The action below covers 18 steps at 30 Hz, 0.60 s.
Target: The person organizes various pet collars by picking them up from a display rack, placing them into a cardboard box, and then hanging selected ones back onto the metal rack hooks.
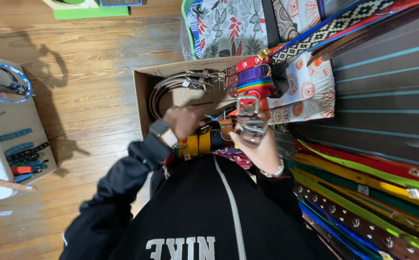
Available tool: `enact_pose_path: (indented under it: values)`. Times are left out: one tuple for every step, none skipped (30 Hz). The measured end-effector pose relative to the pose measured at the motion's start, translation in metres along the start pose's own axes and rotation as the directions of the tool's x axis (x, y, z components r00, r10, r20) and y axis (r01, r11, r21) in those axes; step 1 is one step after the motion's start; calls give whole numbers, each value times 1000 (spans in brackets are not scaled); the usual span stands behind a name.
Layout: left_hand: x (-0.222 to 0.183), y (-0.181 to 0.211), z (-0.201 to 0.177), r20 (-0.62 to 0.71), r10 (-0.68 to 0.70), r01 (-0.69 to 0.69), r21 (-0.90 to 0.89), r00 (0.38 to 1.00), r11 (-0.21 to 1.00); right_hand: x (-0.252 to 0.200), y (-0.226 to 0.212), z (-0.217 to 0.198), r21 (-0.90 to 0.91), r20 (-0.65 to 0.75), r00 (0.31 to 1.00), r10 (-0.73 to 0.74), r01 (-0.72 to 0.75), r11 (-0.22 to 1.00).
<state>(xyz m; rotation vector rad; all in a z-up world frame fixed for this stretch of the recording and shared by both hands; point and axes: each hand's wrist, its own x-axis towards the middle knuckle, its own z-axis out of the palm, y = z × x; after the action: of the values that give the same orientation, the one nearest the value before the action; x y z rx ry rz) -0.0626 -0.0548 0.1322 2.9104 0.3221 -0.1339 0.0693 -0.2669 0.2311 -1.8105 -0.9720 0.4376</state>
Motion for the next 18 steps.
enact_pose_path:
  values:
    - [-2,20,-60,110,-15,36,-192,994,981,4,-12,4,-36,10,1000,21,-21,999]
    - [-9,39,-124,219,-8,90,-370,976,925,9,-23,7,-71,20,999,43,-42,997]
    - [-11,48,-113,217,-5,87,-368,976,926,9,-31,11,-72,17,999,42,-40,997]
    - [-12,56,-103,31,156,-94,-678,987,729,10,-40,15,-131,6,998,67,-66,989]
    - [-14,65,-92,-199,240,-286,-862,950,418,11,-49,19,-190,-6,996,92,-91,978]
    - [-13,68,-89,-202,241,-289,-860,949,420,13,-55,23,-190,-8,996,88,-88,978]
    - [-12,70,-85,-231,188,-286,-886,955,365,16,-62,27,-251,-16,999,47,-50,967]
    - [-11,73,-82,-254,132,-283,-909,958,306,19,-68,31,-310,-21,1000,8,-14,951]
    - [-10,76,-79,-255,132,-284,-908,958,307,22,-74,31,-310,-22,1000,7,-13,951]
    - [-10,80,-76,-281,46,-284,-935,959,214,24,-79,30,-355,-14,1000,-10,4,935]
    - [-9,83,-73,-296,-42,-290,-950,954,118,26,-84,29,-400,-5,1000,-25,21,916]
    - [-8,87,-70,-297,-39,-290,-950,954,117,26,-90,28,-401,-7,1000,-24,20,916]
    - [-6,90,-68,-301,-128,-301,-954,945,20,27,-96,27,-408,44,999,-16,33,913]
    - [-5,93,-66,-293,-215,-315,-946,931,-76,27,-102,26,-413,93,996,-8,46,910]
    - [-4,96,-65,-293,-212,-315,-946,932,-77,27,-99,22,-414,90,996,-7,44,909]
    - [-3,98,-64,-275,-295,-334,-927,915,-171,28,-96,19,-317,187,982,-29,89,944]
    - [-2,100,-62,-246,-375,-357,-897,894,-261,28,-94,15,-214,280,958,-62,125,969]
    - [-1,101,-62,-246,-372,-355,-898,895,-261,25,-87,9,-214,277,959,-60,123,969]
